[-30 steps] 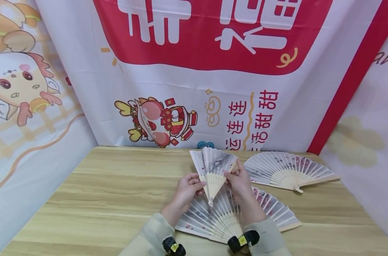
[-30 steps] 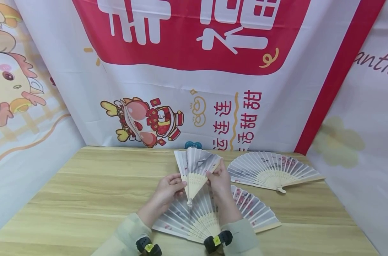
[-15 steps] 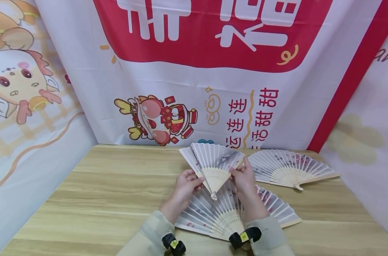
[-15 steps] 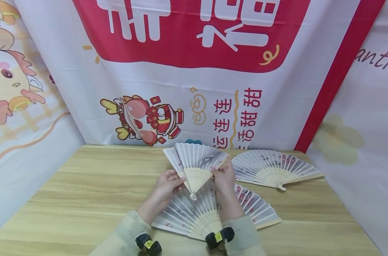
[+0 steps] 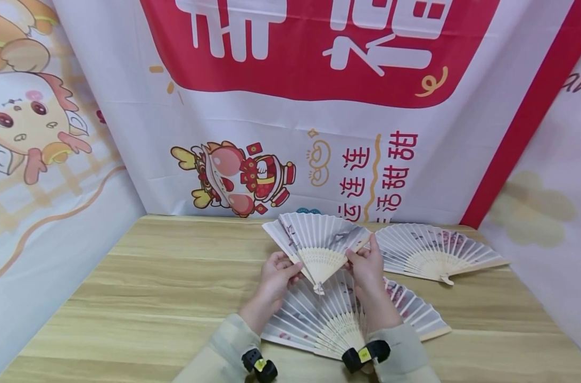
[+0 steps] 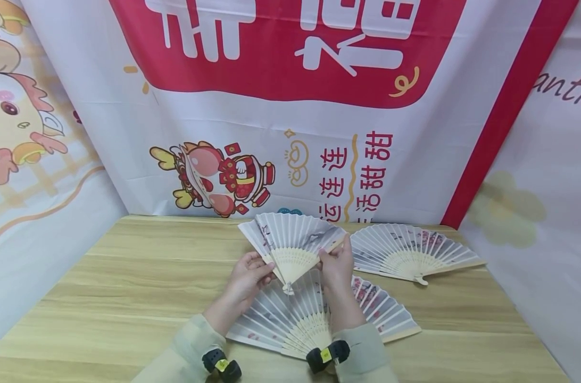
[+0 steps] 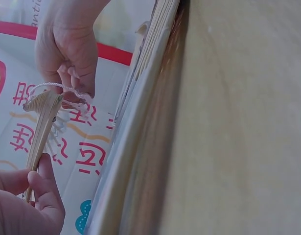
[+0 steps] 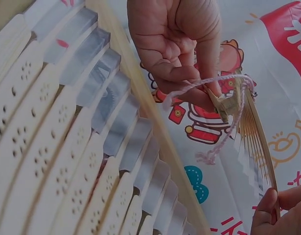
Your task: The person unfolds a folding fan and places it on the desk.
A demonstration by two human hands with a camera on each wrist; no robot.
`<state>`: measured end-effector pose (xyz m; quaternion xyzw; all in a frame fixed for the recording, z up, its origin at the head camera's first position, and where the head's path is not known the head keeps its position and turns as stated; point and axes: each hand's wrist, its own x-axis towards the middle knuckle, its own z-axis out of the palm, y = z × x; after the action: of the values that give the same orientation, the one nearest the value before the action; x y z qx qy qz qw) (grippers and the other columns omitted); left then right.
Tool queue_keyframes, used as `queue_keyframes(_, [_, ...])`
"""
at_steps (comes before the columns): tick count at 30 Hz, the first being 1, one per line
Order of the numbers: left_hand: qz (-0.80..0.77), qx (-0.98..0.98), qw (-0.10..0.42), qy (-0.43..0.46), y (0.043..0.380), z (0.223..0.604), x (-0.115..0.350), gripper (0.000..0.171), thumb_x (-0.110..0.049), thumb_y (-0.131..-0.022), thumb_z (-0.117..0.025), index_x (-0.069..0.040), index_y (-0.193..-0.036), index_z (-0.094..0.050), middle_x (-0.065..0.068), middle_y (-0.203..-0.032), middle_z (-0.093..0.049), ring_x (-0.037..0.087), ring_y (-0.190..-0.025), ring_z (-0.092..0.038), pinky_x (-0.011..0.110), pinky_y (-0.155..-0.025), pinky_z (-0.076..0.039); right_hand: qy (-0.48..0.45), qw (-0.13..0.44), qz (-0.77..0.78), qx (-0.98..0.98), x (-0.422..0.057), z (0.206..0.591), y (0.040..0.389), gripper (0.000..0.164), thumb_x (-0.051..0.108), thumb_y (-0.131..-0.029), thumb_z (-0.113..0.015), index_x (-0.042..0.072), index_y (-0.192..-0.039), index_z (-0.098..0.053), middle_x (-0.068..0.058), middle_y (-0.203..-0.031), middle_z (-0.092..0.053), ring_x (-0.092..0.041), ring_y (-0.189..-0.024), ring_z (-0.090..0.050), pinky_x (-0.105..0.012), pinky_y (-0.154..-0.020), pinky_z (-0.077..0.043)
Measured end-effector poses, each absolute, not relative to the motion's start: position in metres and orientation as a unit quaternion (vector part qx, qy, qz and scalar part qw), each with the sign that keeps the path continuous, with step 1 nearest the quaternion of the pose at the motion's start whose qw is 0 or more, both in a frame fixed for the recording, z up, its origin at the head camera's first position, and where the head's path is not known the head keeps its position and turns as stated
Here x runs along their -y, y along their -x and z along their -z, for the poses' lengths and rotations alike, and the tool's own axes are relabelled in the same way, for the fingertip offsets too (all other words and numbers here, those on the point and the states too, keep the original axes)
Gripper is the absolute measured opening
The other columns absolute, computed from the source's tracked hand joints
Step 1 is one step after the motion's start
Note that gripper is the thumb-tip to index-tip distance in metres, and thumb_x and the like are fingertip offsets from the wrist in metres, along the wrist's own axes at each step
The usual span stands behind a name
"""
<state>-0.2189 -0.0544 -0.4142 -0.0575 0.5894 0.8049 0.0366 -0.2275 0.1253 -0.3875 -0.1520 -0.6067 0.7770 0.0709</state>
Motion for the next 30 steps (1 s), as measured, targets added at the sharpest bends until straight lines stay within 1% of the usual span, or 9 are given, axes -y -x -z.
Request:
queue_keyframes(5, [-0.806, -0.588, 0.034, 0.065, 0.2193, 0.4133, 0.0549, 0.049, 0.009, -0.089, -0.063, 0.002, -0.131, -0.039, 0.000, -0.078, -0.059, 0.007, -0.060, -0.060, 0.013, -0.053, -0.047, 0.143, 0.079, -0.784, 0.598, -0.1248, 0.3895, 0.2272, 0.088, -0.011, -0.095, -0.050, 0.017, -0.161, 0.001, 0.000, -0.085, -0.047, -0.003, -0.060, -0.048, -0.014, -0.055, -0.047])
queue_keyframes(10, [-0.804, -0.588, 0.035, 0.074, 0.2199, 0.4117, 0.0551, 0.057, 0.008, -0.089, -0.063, -0.001, -0.138, -0.037, -0.001, -0.077, -0.058, 0.006, -0.058, -0.059, 0.012, -0.051, -0.046, 0.140, 0.086, -0.783, 0.600, -0.1248, 0.3909, 0.2272, 0.088, -0.011, -0.095, -0.050, 0.016, -0.160, 0.003, 0.000, -0.082, -0.049, -0.003, -0.057, -0.048, -0.015, -0.054, -0.047])
queue_keyframes(13, [-0.804, -0.589, 0.033, 0.080, 0.2199, 0.4116, 0.0555, 0.067, 0.008, -0.089, -0.064, -0.003, -0.147, -0.032, -0.001, -0.078, -0.057, 0.006, -0.058, -0.058, 0.012, -0.051, -0.046, 0.140, 0.091, -0.781, 0.601, -0.1245, 0.3915, 0.2275, 0.089, -0.011, -0.095, -0.050, 0.015, -0.160, 0.004, 0.000, -0.080, -0.050, -0.004, -0.057, -0.048, -0.016, -0.054, -0.047])
queue_keyframes(18, [-0.807, -0.583, 0.028, 0.089, 0.2196, 0.4118, 0.0563, 0.081, 0.008, -0.089, -0.064, -0.008, -0.156, -0.020, 0.000, -0.079, -0.057, 0.006, -0.057, -0.059, 0.012, -0.052, -0.048, 0.148, 0.092, -0.777, 0.604, -0.1239, 0.3924, 0.2285, 0.091, -0.011, -0.095, -0.050, 0.019, -0.160, 0.006, 0.001, -0.078, -0.051, -0.004, -0.056, -0.049, -0.016, -0.054, -0.047])
queue_keyframes(23, [-0.810, -0.579, 0.025, 0.095, 0.2202, 0.4118, 0.0570, 0.085, 0.008, -0.089, -0.064, -0.011, -0.158, -0.017, 0.000, -0.080, -0.058, 0.007, -0.057, -0.059, 0.013, -0.052, -0.048, 0.158, 0.091, -0.775, 0.604, -0.1238, 0.3922, 0.2292, 0.091, -0.009, -0.096, -0.050, 0.019, -0.160, 0.009, -0.001, -0.082, -0.052, -0.004, -0.058, -0.049, -0.015, -0.054, -0.046])
queue_keyframes(30, [-0.805, -0.584, 0.014, 0.105, 0.2204, 0.4118, 0.0580, 0.084, 0.007, -0.089, -0.065, -0.011, -0.157, -0.019, -0.001, -0.080, -0.058, 0.005, -0.058, -0.054, 0.014, -0.053, -0.049, 0.174, 0.082, -0.769, 0.610, -0.1247, 0.3895, 0.2284, 0.092, -0.006, -0.097, -0.050, 0.023, -0.159, 0.012, -0.005, -0.092, -0.053, -0.005, -0.062, -0.050, -0.015, -0.056, -0.047])
